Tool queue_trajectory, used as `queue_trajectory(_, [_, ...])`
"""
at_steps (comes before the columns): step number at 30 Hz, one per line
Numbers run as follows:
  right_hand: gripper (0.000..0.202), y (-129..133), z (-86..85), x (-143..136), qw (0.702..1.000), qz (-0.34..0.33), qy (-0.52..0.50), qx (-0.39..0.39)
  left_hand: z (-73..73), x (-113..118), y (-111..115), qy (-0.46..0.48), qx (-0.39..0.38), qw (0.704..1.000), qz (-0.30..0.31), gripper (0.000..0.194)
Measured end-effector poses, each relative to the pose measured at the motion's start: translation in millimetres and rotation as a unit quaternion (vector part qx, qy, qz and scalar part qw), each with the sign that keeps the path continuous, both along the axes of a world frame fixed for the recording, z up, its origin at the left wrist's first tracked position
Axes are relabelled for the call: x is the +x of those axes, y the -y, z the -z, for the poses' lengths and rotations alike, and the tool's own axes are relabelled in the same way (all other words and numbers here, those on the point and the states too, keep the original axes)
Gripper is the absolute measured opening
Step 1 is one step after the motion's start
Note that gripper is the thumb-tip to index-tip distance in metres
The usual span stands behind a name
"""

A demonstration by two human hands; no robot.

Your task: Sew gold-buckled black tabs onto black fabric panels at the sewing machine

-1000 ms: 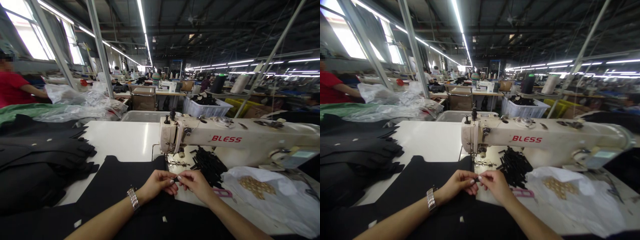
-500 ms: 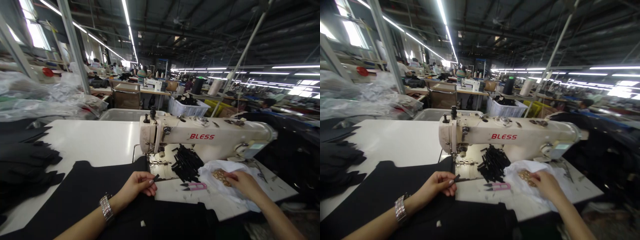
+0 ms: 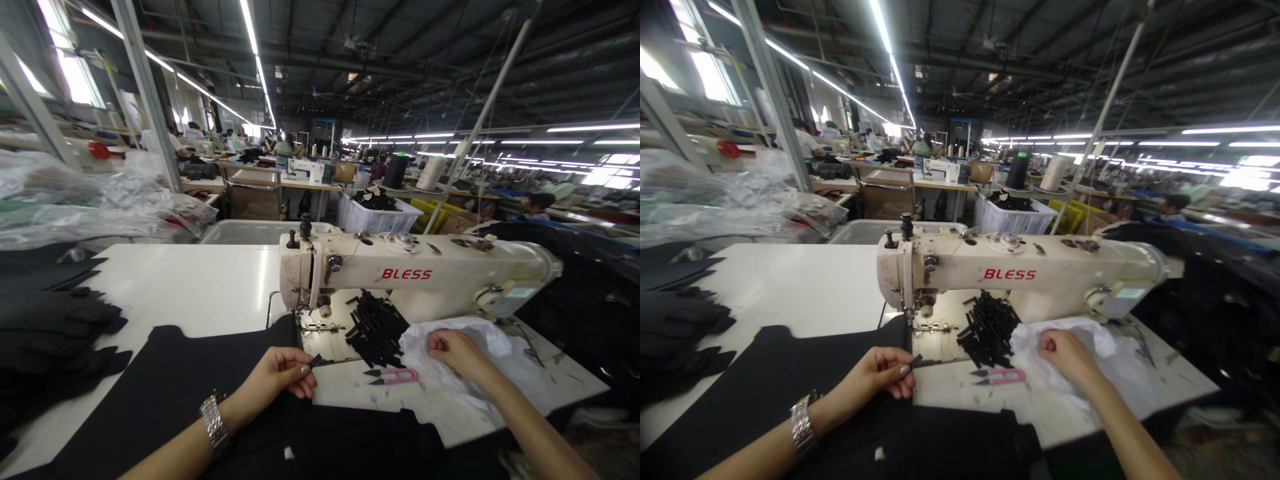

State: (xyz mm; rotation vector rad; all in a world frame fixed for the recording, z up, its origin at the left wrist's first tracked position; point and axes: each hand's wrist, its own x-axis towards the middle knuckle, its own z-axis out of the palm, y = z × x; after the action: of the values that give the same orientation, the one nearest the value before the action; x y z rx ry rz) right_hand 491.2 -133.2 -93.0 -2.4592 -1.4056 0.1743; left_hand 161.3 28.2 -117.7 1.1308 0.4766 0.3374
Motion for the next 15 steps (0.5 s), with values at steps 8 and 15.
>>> queue_trajectory(8, [0.023,-15,-31.2,-97,0.975,-0.096,-0.166,0.108,-5.2,1,1,0.017,-0.011,1.000,-0.006,0.033])
queue_trajectory(15, [0.011,-80,-12.5,-184,0.899,-0.265,-0.246,0.248,-2.4,-3,-1,0.054,-0.016,0.998,-0.018,0.032])
